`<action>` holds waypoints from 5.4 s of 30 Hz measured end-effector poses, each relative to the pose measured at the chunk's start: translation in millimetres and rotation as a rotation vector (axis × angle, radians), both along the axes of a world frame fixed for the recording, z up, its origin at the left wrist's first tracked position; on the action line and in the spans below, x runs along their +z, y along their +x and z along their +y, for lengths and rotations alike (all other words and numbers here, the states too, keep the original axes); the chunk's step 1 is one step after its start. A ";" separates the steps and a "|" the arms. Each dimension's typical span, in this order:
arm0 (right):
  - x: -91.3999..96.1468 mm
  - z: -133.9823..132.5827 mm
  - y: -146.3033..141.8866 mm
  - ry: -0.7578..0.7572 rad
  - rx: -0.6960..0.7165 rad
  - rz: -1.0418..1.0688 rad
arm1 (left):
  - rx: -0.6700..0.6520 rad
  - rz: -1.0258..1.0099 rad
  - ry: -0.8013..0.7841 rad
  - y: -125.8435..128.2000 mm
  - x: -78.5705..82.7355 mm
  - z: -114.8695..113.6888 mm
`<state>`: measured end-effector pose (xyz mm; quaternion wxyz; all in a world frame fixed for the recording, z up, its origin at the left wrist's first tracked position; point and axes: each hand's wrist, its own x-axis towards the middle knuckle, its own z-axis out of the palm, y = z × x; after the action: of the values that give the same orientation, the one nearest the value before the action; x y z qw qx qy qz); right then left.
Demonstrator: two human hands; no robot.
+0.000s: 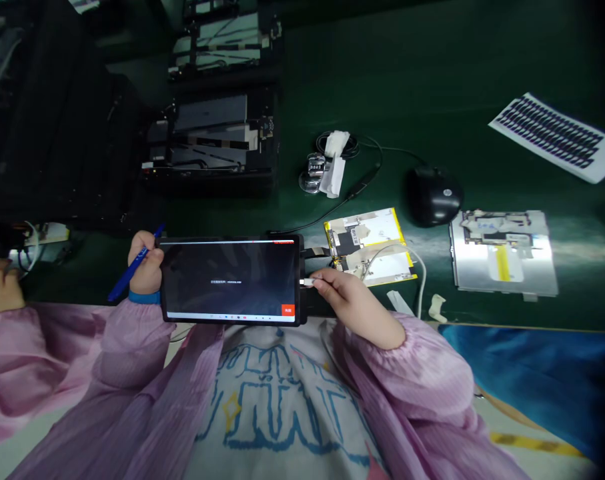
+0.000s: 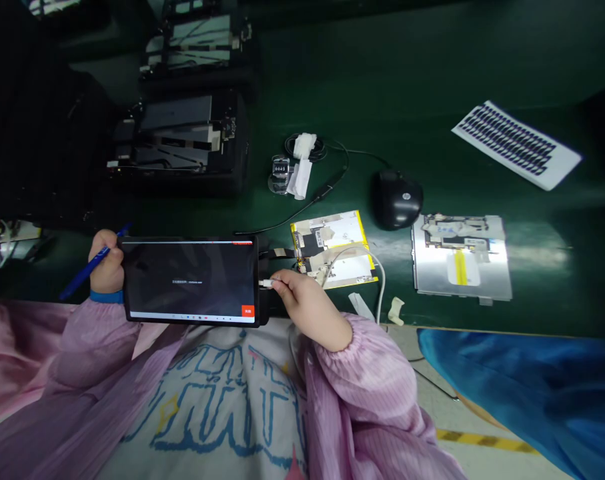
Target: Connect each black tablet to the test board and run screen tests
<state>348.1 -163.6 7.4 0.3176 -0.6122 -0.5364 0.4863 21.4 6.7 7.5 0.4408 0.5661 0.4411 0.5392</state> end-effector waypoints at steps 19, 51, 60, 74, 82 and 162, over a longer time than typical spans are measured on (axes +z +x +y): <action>3.0 1.5 -2.5 -0.065 -0.007 0.039 | 0.014 0.009 -0.040 0.8 3.3 -2.0; 4.1 -3.8 -2.7 0.674 0.252 -0.781 | -0.022 0.087 -0.105 -10.3 -5.7 -6.6; -2.2 4.6 8.0 0.793 0.337 -0.801 | -0.036 0.079 -0.120 -12.2 -6.4 -7.6; -11.8 5.6 11.3 0.728 0.374 -0.737 | -0.023 0.086 -0.146 -15.8 -8.7 -3.7; 3.4 14.2 35.2 0.627 0.060 -0.764 | -0.019 0.035 -0.160 -15.9 -8.7 -3.0; -4.9 4.1 -7.6 0.647 0.206 -0.583 | -0.047 0.191 -0.115 -10.9 -5.0 -11.2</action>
<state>340.5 -159.5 2.5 0.2781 -0.5361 -0.7864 0.1297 10.5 -4.5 2.5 0.4411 0.5987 0.4979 0.4462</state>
